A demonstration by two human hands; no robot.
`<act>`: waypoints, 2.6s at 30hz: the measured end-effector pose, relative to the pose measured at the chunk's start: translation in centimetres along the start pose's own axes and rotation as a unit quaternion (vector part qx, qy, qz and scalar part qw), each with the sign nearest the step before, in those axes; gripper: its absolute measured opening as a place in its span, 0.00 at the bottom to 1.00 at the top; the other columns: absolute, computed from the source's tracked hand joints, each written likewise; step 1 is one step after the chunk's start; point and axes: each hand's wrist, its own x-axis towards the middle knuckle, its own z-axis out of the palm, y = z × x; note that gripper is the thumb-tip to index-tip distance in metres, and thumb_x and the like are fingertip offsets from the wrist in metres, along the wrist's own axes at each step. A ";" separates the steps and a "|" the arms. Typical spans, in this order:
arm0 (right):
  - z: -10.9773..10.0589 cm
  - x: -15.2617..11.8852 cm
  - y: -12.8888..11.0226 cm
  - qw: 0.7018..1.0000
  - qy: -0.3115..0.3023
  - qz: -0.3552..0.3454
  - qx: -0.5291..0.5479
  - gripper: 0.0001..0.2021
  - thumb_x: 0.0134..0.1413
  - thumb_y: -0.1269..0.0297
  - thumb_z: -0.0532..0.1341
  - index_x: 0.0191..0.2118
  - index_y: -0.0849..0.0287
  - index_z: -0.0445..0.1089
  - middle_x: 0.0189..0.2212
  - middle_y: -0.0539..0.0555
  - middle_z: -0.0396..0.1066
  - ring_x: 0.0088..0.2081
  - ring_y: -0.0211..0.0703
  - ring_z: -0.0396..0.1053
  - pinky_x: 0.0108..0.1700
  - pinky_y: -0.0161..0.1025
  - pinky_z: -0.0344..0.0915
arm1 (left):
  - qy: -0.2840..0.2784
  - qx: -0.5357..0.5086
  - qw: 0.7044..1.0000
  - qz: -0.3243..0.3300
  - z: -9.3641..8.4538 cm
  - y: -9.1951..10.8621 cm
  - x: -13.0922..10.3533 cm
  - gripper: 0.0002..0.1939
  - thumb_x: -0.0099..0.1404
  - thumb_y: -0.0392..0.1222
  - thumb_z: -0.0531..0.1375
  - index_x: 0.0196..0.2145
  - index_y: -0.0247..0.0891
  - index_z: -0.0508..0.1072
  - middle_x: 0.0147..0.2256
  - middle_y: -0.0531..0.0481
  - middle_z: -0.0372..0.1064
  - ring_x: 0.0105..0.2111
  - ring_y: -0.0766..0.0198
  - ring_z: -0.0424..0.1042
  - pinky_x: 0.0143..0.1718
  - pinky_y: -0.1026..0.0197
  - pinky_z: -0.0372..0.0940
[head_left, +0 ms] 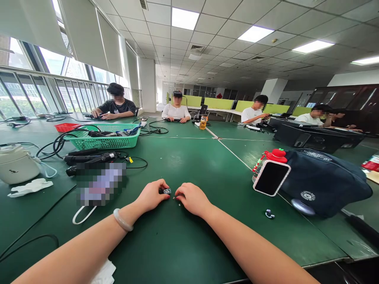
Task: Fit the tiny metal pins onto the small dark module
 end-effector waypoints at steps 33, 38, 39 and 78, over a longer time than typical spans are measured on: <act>1.1 0.7 -1.1 0.993 0.051 -0.087 -0.054 0.06 0.57 0.70 0.51 0.34 0.60 0.64 0.34 0.53 0.63 0.36 0.39 0.61 0.38 0.35 0.59 | -0.052 -0.020 0.998 0.042 0.1 1.1 -0.6 0.12 0.44 0.46 0.63 0.25 0.39 0.67 0.27 0.55 0.69 0.30 0.63 0.66 0.32 0.64 0.60; 0.8 0.6 -1.2 0.995 0.051 -0.082 -0.030 0.06 0.57 0.68 0.53 0.34 0.60 0.66 0.34 0.53 0.65 0.37 0.39 0.62 0.39 0.35 0.59 | -0.056 -0.028 0.997 0.039 0.1 1.3 -0.6 0.11 0.44 0.45 0.63 0.25 0.39 0.67 0.27 0.55 0.69 0.30 0.63 0.67 0.32 0.64 0.60; 0.5 0.6 -1.1 0.995 0.053 -0.081 -0.015 0.06 0.57 0.68 0.53 0.34 0.59 0.67 0.35 0.52 0.65 0.37 0.39 0.62 0.40 0.35 0.59 | -0.054 -0.027 0.997 0.036 0.1 1.2 -0.6 0.12 0.44 0.46 0.63 0.25 0.39 0.67 0.27 0.55 0.69 0.30 0.63 0.67 0.32 0.64 0.60; 0.3 -0.3 -1.0 0.948 0.167 0.001 0.272 0.05 0.52 0.70 0.57 0.28 0.57 0.68 0.26 0.48 0.65 0.27 0.34 0.61 0.30 0.32 0.58 | -0.096 -0.307 0.947 0.003 0.6 0.6 -0.1 0.14 0.44 0.38 0.66 0.27 0.35 0.64 0.27 0.54 0.69 0.27 0.68 0.67 0.31 0.64 0.61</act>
